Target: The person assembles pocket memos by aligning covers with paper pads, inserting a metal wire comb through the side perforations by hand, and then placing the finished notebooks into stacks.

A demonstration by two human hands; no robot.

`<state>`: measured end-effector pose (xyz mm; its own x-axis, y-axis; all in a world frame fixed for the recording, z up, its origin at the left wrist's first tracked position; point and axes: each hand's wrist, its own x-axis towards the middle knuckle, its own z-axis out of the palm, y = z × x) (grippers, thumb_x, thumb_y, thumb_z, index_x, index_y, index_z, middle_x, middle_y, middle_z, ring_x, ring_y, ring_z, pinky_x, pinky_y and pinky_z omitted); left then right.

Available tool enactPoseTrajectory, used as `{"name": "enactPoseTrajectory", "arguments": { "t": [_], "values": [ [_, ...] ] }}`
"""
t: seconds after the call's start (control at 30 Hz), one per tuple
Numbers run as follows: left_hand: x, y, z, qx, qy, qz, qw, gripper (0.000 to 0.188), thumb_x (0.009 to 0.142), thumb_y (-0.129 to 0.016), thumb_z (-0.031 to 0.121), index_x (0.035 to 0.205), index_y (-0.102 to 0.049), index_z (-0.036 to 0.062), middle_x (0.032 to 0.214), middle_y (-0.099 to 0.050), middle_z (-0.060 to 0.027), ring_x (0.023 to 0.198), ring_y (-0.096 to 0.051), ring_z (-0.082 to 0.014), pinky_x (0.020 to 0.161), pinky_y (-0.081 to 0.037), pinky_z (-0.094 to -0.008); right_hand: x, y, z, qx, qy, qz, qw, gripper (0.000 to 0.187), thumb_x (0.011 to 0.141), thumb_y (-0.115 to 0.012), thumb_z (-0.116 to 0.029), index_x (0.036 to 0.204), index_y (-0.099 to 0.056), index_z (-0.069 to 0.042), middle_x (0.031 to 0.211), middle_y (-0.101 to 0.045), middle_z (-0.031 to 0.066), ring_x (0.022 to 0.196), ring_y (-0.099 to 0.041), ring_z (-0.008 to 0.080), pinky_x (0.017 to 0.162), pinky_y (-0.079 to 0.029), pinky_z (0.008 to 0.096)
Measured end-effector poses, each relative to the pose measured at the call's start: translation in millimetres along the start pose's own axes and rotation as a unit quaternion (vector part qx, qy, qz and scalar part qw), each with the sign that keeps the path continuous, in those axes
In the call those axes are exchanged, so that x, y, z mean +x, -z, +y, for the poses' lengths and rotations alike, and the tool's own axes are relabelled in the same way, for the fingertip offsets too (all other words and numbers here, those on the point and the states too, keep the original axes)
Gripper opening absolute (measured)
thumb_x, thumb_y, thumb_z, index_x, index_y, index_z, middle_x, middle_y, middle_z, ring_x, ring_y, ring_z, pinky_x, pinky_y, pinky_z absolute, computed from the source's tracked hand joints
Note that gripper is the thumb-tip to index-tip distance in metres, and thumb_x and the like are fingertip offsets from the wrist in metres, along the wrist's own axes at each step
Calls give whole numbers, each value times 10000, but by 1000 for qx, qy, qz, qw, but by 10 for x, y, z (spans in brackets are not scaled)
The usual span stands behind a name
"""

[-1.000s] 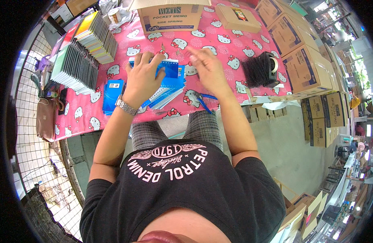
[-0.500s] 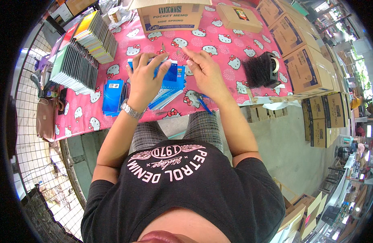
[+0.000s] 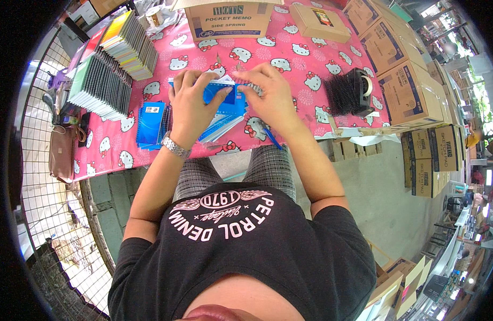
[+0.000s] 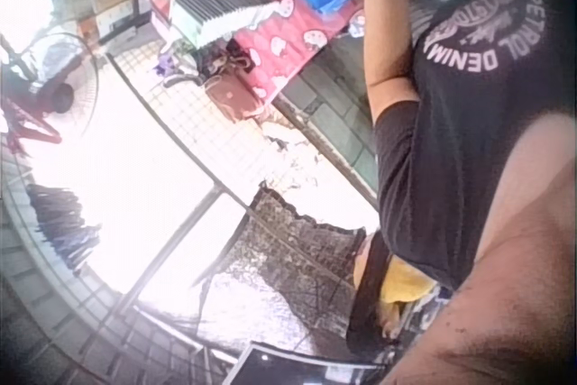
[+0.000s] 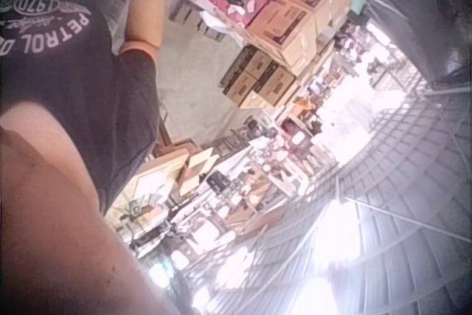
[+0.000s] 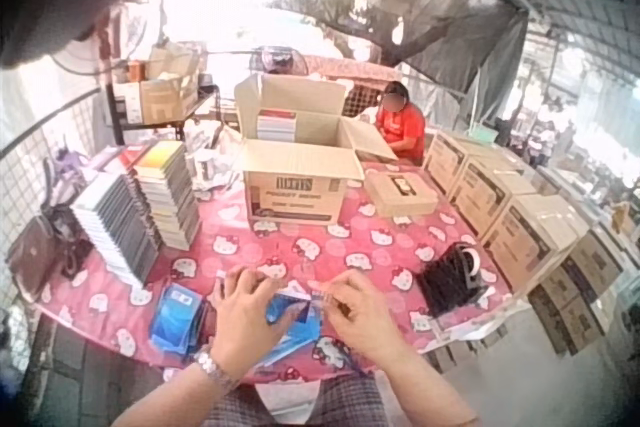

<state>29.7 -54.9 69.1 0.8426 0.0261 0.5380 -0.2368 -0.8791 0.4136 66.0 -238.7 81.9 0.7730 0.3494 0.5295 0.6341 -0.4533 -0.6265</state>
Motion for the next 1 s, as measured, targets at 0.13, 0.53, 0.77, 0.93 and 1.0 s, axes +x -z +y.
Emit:
{"name": "enactPoseTrajectory", "arguments": {
  "t": [0.13,0.53,0.77,0.93,1.0],
  "values": [
    [0,4,-20,2,-1,-11,1000,333,796,-751,349,1054,-681,151,1033,-611,-44,1126,-502,-286,938,-394,-478,-19,-16,-1,-17,34,6,999,313,765,-716,-4,1057,-726,-118,877,-584,55,817,-594,183,714,-486,294],
    [27,7,81,4,-17,-76,997,292,924,-580,211,1215,-589,218,1157,-566,-20,1270,-429,-283,948,-135,-849,-32,99,-25,65,-37,-61,995,288,919,-624,-90,1206,-630,-56,952,-623,43,719,-531,80,647,-469,251],
    [57,69,193,-5,0,-154,988,268,944,-551,220,1212,-567,222,1143,-563,-23,1253,-441,-266,941,-125,-860,142,280,-62,87,-104,-179,975,269,943,-592,-99,1203,-601,-34,962,-644,71,716,-569,99,654,-474,251],
    [8,61,158,-10,-19,-132,991,237,947,-571,306,1160,-596,207,1103,-581,-16,1205,-473,-263,961,-183,-822,147,-106,1180,9,-272,-112,956,336,955,-569,-291,1197,-562,-59,1031,-657,150,849,-646,252,736,-517,352],
    [101,34,196,-9,-50,-129,990,246,930,-596,339,1130,-619,198,1088,-588,-18,1178,-493,-261,959,-247,-772,-510,-487,2096,-433,-146,-80,886,371,899,-627,-344,1152,-573,-79,1074,-642,175,966,-630,346,818,-517,404]
  ]
}}
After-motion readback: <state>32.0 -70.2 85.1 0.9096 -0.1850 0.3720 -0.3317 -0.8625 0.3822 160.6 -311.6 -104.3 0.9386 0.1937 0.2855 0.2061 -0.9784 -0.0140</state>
